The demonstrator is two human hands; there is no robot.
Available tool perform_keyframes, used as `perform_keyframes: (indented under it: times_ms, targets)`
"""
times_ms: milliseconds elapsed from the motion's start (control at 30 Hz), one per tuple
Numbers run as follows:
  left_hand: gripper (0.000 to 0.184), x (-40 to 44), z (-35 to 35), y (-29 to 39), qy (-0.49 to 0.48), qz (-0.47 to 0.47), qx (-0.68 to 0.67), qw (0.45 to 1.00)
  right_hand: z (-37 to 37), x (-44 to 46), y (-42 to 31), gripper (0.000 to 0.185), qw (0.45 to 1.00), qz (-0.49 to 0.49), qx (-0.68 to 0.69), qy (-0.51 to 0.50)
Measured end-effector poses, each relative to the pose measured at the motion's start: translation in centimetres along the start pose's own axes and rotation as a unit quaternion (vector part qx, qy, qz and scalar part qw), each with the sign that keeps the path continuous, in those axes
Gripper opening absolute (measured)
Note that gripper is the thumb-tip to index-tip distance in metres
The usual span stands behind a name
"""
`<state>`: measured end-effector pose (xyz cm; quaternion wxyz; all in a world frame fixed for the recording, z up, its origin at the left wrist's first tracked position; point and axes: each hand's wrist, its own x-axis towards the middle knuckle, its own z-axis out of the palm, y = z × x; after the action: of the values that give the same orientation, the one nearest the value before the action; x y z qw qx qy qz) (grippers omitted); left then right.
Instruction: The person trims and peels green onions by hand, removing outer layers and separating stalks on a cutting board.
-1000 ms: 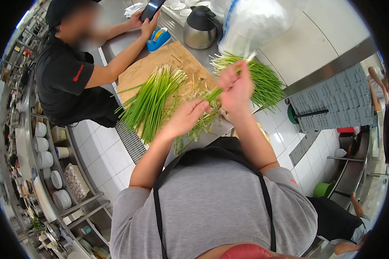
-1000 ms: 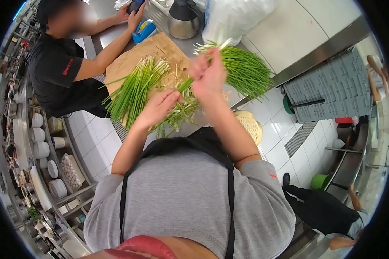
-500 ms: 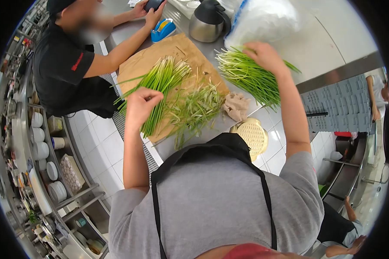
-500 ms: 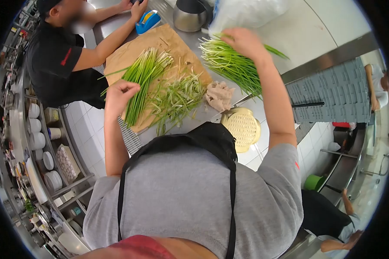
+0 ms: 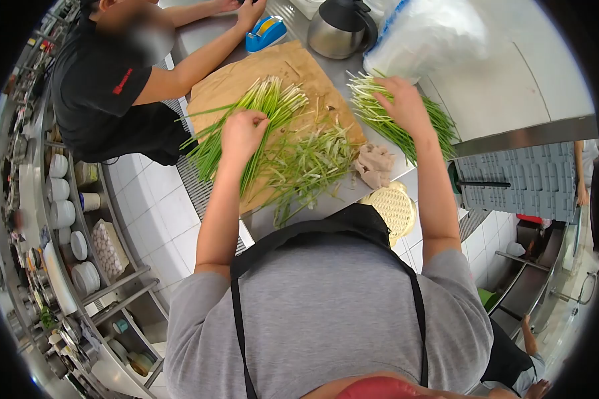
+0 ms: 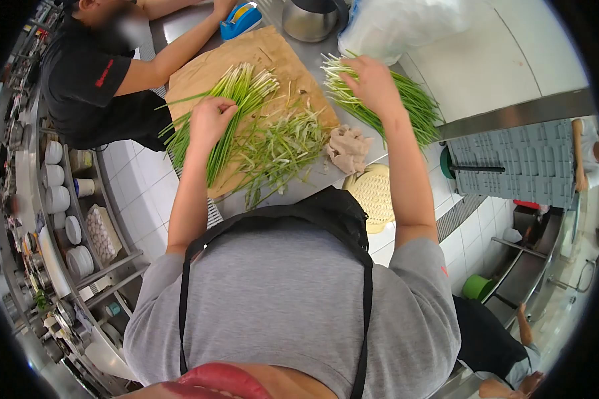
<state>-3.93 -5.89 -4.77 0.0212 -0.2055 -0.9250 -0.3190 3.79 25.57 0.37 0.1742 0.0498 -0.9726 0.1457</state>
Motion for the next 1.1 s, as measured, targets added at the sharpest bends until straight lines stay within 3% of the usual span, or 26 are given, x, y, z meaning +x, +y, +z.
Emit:
perform_keyframes:
  times_ms: [67, 167, 267, 367, 467, 567, 667, 767, 867, 967, 1067, 1100]
  targets:
    - [0.015, 0.2, 1.5, 0.4, 0.008, 0.004, 0.053, 0.999, 1.5, -0.8, -1.5, 0.023, 0.997, -0.047, 0.039, 0.042]
    - [0.016, 0.2, 2.6, 0.4, 0.043, 0.030, 0.077, 0.996, 3.3, -2.2, -3.6, 0.018, 0.994, -0.053, 0.091, 0.019]
    - [0.013, -0.1, 1.5, 1.3, 0.101, 0.053, 0.003, 0.994, 4.7, -3.3, -6.8, 0.014, 0.969, 0.035, 0.237, 0.061]
    - [0.010, -0.7, -0.4, 3.9, 0.077, 0.047, -0.053, 0.994, 5.3, -3.2, -9.8, 0.011, 0.907, 0.169, 0.386, 0.028]
    - [0.012, -1.3, -0.4, 5.2, 0.057, 0.016, -0.130, 0.990, 4.6, -2.2, -12.1, 0.014, 0.943, 0.043, 0.288, 0.158]
    - [0.012, -1.9, -1.0, 6.3, 0.039, 0.037, -0.130, 0.990, 2.6, -0.6, -13.1, 0.016, 0.970, -0.081, 0.059, 0.223]
    - [0.011, -2.5, -2.1, 7.3, 0.071, 0.091, -0.152, 0.982, 3.4, -0.2, -11.2, 0.017, 0.981, -0.114, 0.037, 0.155]
    - [0.011, -3.2, -3.4, 8.1, 0.046, 0.081, -0.162, 0.982, 2.8, -0.4, -10.9, 0.013, 0.983, -0.108, 0.104, 0.107]
    - [0.011, -3.8, -4.0, 7.7, -0.026, 0.035, -0.183, 0.982, 3.5, -1.0, -10.2, 0.011, 0.903, 0.017, 0.419, 0.095]
    - [0.012, -3.8, -3.3, 5.4, -0.083, -0.045, -0.256, 0.962, 2.5, -1.5, -8.6, 0.009, 0.920, 0.083, 0.344, 0.170]
    - [0.013, -3.8, -3.7, 4.5, -0.111, -0.128, -0.366, 0.915, 1.7, -1.8, -7.2, 0.010, 0.825, 0.146, 0.492, 0.236]
    - [0.013, -3.8, -3.8, 4.3, -0.116, -0.161, -0.419, 0.886, 1.6, -2.0, -7.2, 0.010, 0.816, 0.149, 0.516, 0.213]
